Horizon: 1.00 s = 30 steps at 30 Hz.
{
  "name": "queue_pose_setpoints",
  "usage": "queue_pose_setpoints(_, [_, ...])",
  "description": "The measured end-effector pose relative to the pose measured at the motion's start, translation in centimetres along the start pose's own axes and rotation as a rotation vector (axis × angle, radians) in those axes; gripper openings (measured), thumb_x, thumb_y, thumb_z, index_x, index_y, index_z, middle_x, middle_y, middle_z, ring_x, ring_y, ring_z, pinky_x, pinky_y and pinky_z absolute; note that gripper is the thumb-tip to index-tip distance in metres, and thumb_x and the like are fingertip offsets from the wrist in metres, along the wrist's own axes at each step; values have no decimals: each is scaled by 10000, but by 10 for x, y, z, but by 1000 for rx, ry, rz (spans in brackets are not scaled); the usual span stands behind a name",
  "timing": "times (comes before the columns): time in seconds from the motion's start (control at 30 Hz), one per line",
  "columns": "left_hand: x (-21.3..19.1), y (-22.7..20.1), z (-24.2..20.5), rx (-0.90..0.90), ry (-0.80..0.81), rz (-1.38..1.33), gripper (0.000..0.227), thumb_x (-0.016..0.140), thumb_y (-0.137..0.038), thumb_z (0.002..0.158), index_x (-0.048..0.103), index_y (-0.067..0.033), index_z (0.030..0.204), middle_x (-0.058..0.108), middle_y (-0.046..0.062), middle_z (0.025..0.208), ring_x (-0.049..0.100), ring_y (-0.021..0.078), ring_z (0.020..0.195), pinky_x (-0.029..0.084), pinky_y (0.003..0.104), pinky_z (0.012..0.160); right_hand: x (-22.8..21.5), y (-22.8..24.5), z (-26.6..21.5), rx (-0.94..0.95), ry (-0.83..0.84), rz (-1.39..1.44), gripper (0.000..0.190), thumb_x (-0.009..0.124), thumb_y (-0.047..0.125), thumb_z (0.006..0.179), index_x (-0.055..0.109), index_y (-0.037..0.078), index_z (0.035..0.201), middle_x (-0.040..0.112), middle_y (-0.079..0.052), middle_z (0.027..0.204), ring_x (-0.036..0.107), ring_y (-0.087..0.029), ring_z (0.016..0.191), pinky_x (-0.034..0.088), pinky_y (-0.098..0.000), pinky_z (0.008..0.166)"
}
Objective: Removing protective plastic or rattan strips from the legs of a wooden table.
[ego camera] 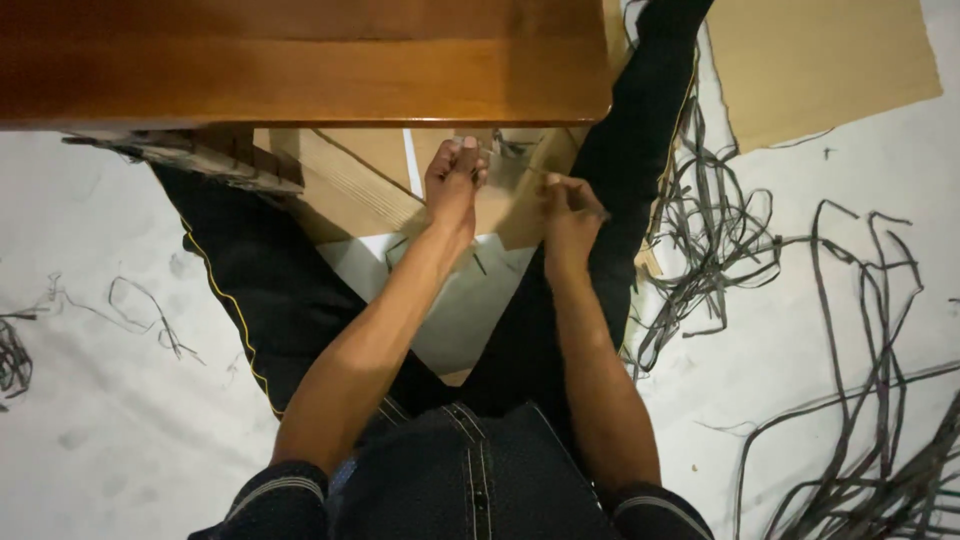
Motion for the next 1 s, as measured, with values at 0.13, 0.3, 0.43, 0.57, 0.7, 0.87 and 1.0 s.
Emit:
queue_pose_setpoints(0.13, [-11,-4,-4,-49,51,86,168,687,-212,1012,601,-167,876,614,-49,828,585,57,738,497,231,697,-14,18,2,78,-53,27,131,697,130,1000,714,10,1050,629,-23,846,539,-135,754,445,-291,679])
queue_pose_setpoints(0.3, [-3,-6,-10,-92,112,-69,125,682,-175,1013,618,-142,911,732,9,1009,608,72,753,535,265,712,15,109,-26,-851,-204,-648,358,694,36,1023,505,-25,1321,586,-246,1313,565,-383,1245,434,-454,1098])
queue_pose_setpoints(0.43, [0,-14,-10,-112,92,-69,88,682,-162,1021,650,-125,949,746,57,1080,638,81,793,548,256,737,39,84,-23,-548,76,-808,389,777,151,896,570,-11,1183,650,-258,1111,623,-437,1069,501,-469,912])
queue_pose_setpoints(0.57, [0,-17,-8,-162,89,-123,68,674,-139,996,626,-125,950,741,91,1087,711,142,889,588,272,792,40,67,-25,-301,166,-700,264,655,197,1021,552,-7,1152,687,-206,960,689,-367,852,520,-429,706])
queue_pose_setpoints(0.7, [-6,-7,6,-124,164,-147,99,682,-127,1002,588,-121,970,715,98,1006,718,184,895,604,304,827,31,63,-28,-397,199,-422,157,627,158,1070,613,7,1029,636,-116,804,611,-215,674,487,-330,628])
queue_pose_setpoints(0.87, [7,-25,-4,120,219,265,88,603,-125,1037,542,-94,983,691,73,894,686,167,765,586,305,698,27,17,-13,-133,235,-82,155,625,147,1065,622,24,970,554,21,768,478,-67,669,380,-255,586])
queue_pose_setpoints(1.0, [48,-65,-48,479,275,902,119,630,-12,976,595,-14,1089,678,69,883,652,146,789,560,273,719,28,25,-17,52,232,90,158,617,157,1068,627,56,947,525,73,757,445,-14,629,348,-218,554])
Point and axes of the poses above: each hand's wrist, its own z-axis towards the middle knuckle, its own x-axis out of the palm, y = z × x, the point moved 3 cm from there along z, towards the middle knuckle
